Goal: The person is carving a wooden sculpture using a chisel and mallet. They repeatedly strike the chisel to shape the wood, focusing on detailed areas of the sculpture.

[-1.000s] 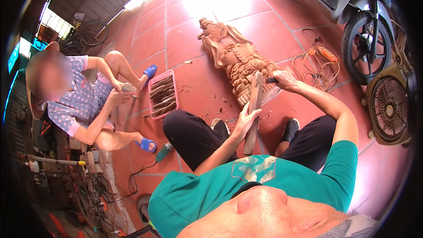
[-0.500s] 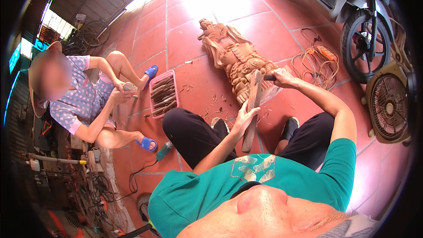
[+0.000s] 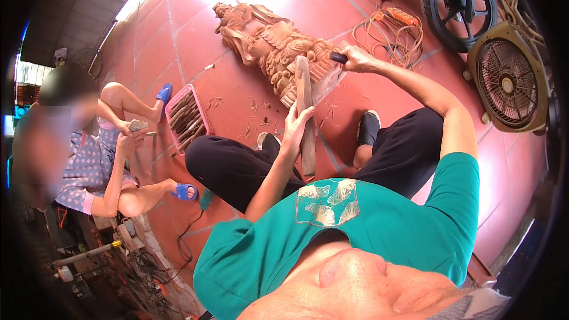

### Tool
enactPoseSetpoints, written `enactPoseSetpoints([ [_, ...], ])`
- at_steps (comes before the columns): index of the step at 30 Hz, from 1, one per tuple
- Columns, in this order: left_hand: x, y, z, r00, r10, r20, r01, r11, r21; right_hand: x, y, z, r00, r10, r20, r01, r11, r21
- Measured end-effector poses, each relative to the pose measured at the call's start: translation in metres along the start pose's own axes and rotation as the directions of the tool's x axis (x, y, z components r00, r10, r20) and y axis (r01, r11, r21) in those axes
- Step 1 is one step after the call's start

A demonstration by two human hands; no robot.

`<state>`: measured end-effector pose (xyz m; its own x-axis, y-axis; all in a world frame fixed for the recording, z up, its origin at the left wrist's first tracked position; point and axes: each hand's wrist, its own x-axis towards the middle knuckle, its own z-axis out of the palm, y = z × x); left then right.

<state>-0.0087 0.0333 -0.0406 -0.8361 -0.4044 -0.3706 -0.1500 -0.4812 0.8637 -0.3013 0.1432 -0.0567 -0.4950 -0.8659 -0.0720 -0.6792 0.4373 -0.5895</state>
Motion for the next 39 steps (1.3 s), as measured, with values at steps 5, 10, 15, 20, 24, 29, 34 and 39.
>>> enactPoseSetpoints([
  [5,-0.002,0.005,0.002,0.999,-0.049,0.006,0.049,0.998,0.026,0.012,0.007,0.006,0.998,0.043,0.051,-0.051,0.987,0.154],
  [10,-0.001,0.002,-0.002,0.998,-0.049,0.033,0.048,0.999,0.025,0.026,0.001,0.014,0.989,-0.146,-0.033,0.145,0.988,-0.049],
  [15,0.002,-0.001,-0.004,0.998,-0.047,0.049,0.047,0.999,0.0,0.04,-0.004,0.021,0.976,-0.213,0.053,0.219,0.929,-0.3],
  [20,0.001,-0.001,-0.005,0.997,-0.059,0.042,0.06,0.998,-0.012,0.043,-0.008,0.022,0.985,-0.152,0.083,0.169,0.948,-0.271],
  [24,-0.001,0.002,-0.003,0.997,-0.069,0.03,0.069,0.998,-0.012,0.041,-0.006,0.025,0.983,-0.184,0.018,0.184,0.964,-0.191],
  [29,-0.001,0.004,-0.002,0.997,-0.067,0.028,0.067,0.998,0.004,0.033,0.001,0.03,0.968,-0.238,-0.081,0.224,0.963,-0.153],
  [34,0.002,0.001,-0.003,0.999,-0.047,0.021,0.047,0.999,0.022,0.035,-0.009,-0.001,0.938,-0.049,-0.343,0.16,0.94,0.302],
  [39,0.0,0.0,-0.001,0.999,-0.046,-0.011,0.047,0.998,0.049,0.026,-0.008,-0.032,0.997,0.068,-0.031,-0.048,0.896,0.441],
])
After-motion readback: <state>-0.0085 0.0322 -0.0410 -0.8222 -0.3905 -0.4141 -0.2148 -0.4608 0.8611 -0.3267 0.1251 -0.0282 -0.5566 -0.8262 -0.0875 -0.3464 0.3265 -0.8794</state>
